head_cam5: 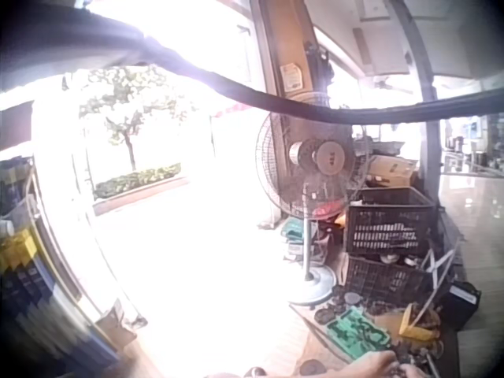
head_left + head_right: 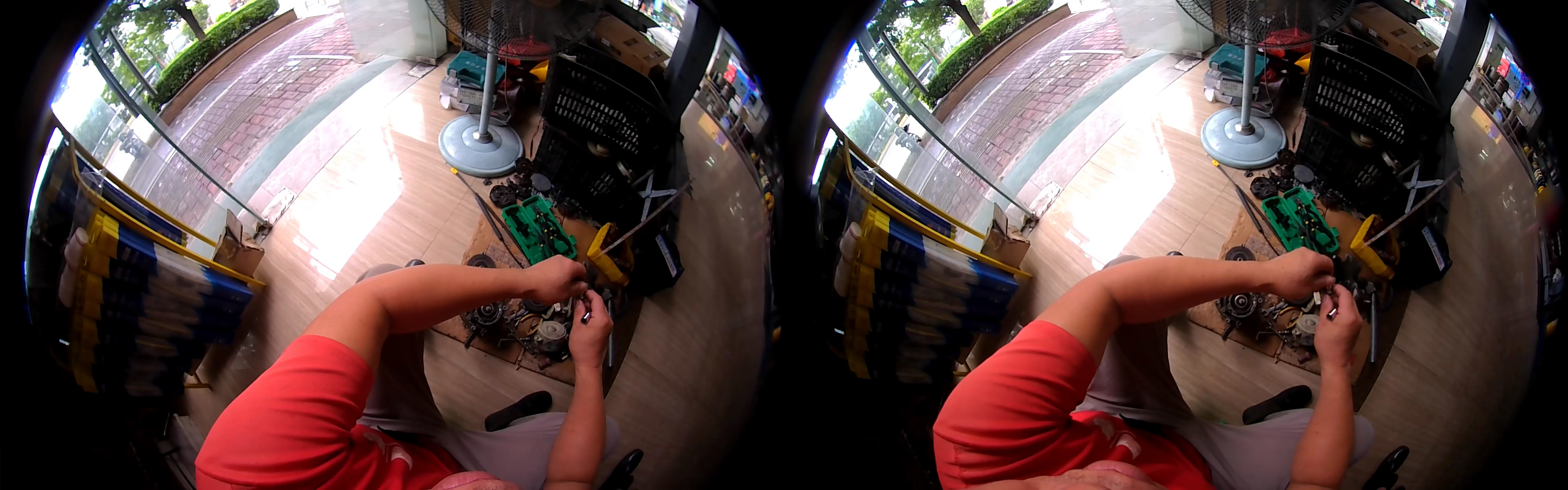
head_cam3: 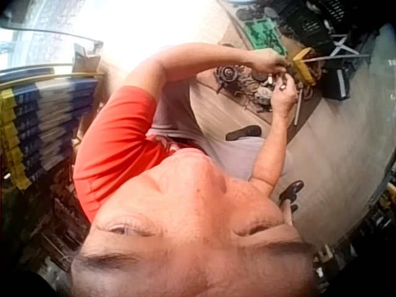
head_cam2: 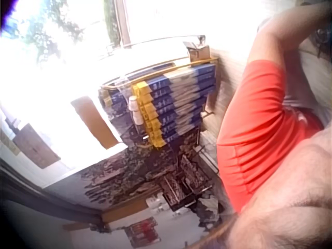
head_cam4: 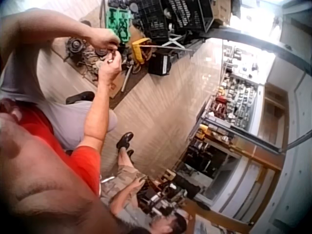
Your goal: The person holds a small mechanical component and removes its internal parts by hand, then places the parts and a gear onto a piece of cardboard among other disassembled engine components.
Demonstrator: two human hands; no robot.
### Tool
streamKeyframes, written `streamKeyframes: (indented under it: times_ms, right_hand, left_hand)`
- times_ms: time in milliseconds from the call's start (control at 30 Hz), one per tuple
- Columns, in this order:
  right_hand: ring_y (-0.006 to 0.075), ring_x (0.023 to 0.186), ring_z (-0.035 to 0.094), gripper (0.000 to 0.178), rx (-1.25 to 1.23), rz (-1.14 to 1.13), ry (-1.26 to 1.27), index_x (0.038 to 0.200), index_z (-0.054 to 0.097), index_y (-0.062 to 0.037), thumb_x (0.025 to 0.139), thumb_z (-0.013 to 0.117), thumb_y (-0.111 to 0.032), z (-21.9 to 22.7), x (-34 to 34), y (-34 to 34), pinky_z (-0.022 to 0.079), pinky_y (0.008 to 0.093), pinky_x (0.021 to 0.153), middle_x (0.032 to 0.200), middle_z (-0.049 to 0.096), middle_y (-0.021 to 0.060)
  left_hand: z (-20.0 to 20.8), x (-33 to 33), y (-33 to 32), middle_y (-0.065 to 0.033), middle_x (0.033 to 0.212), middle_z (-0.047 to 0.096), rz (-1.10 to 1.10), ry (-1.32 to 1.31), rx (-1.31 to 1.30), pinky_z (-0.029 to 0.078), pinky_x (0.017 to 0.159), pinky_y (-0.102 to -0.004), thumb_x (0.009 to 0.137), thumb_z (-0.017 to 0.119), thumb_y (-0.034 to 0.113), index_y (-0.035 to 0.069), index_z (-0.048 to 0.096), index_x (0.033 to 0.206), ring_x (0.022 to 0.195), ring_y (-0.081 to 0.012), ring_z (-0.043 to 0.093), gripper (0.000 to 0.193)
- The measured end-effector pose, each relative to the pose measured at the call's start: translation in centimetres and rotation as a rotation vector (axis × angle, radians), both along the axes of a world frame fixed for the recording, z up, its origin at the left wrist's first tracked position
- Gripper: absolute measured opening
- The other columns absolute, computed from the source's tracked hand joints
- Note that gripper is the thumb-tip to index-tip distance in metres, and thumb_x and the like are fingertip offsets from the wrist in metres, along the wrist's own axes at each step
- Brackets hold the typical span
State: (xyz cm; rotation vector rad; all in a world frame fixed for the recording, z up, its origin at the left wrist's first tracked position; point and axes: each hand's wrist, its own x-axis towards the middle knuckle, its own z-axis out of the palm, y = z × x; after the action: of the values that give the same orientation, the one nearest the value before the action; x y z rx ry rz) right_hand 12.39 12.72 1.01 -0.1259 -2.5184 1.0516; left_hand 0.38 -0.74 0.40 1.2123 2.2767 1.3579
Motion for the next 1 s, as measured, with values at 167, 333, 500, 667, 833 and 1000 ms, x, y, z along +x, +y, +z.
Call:
streamKeyframes:
  times_ms: [167, 333, 500, 667, 833, 1000]
  right_hand:
    - [0.0359, 0.088, 0.067, 0.022, 0.049, 0.009, 0.025, 0.112, 0.063, 0.0019, 0.09, 0.062, -0.004, -0.17, -0.03, 0.18, 0.051, 0.0399, 0.076, 0.095, 0.068, 0.0218]
    - [0.037, 0.089, 0.066, 0.022, 0.071, 0.009, 0.05, 0.112, 0.063, 0.0024, 0.091, 0.062, -0.004, -0.45, -0.09, 0.4, 0.051, 0.0405, 0.078, 0.097, 0.068, 0.0223]
    - [0.0349, 0.088, 0.067, 0.022, 0.082, 0.012, 0.064, 0.112, 0.063, 0.0022, 0.091, 0.061, -0.003, -0.48, -0.13, 0.21, 0.051, 0.0394, 0.077, 0.097, 0.068, 0.0217]
    - [0.0277, 0.079, 0.066, 0.021, -0.028, -0.024, -0.002, 0.111, 0.062, 0.0004, 0.091, 0.062, -0.002, -0.22, -0.03, -0.04, 0.051, 0.0365, 0.072, 0.088, 0.067, 0.0171]
    - [0.0262, 0.076, 0.064, 0.02, -0.006, -0.016, 0.0, 0.111, 0.062, 0.0, 0.091, 0.063, -0.003, -0.62, -0.06, 0.13, 0.051, 0.036, 0.071, 0.085, 0.066, 0.0157]
    - [0.029, 0.078, 0.065, 0.021, 0.031, -0.007, 0.015, 0.111, 0.062, 0.0006, 0.091, 0.063, -0.003, -0.63, -0.05, 0.27, 0.051, 0.0368, 0.072, 0.088, 0.066, 0.0176]
  left_hand:
    - [-0.42, -0.2, 0.1, -0.0243, 0.084, 0.066, 0.003, 0.024, 0.012, 0.052, 0.073, -0.0473, 0.09, 0.062, 0.026, 0.001, 0.067, 0.092, 0.084, -0.043, 0.064, 0.026]
    - [-0.08, -0.08, 0.06, -0.0227, 0.085, 0.067, 0.01, -0.013, 0.009, 0.053, 0.073, -0.0467, 0.089, 0.064, 0.025, 0.002, 0.067, 0.094, 0.085, -0.0416, 0.065, 0.024]
    - [-0.27, -0.12, 0.06, -0.0214, 0.086, 0.068, -0.001, -0.025, 0.013, 0.053, 0.074, -0.0455, 0.088, 0.066, 0.025, 0.003, 0.067, 0.096, 0.086, -0.0399, 0.066, 0.023]
    - [0.18, 0.03, -0.03, -0.0214, 0.086, 0.068, 0.004, -0.027, -0.009, 0.053, 0.073, -0.0448, 0.087, 0.067, 0.025, 0.003, 0.067, 0.095, 0.086, -0.0397, 0.066, 0.023]
    - [-0.07, 0.12, 0.02, -0.0219, 0.085, 0.067, 0.003, -0.019, -0.003, 0.053, 0.073, -0.0454, 0.088, 0.066, 0.025, 0.003, 0.067, 0.094, 0.085, -0.0407, 0.066, 0.023]
    - [-0.44, 0.09, 0.19, -0.0218, 0.085, 0.067, 0.027, 0.001, 0.009, 0.053, 0.072, -0.0454, 0.089, 0.066, 0.024, 0.002, 0.067, 0.094, 0.084, -0.0406, 0.066, 0.022]
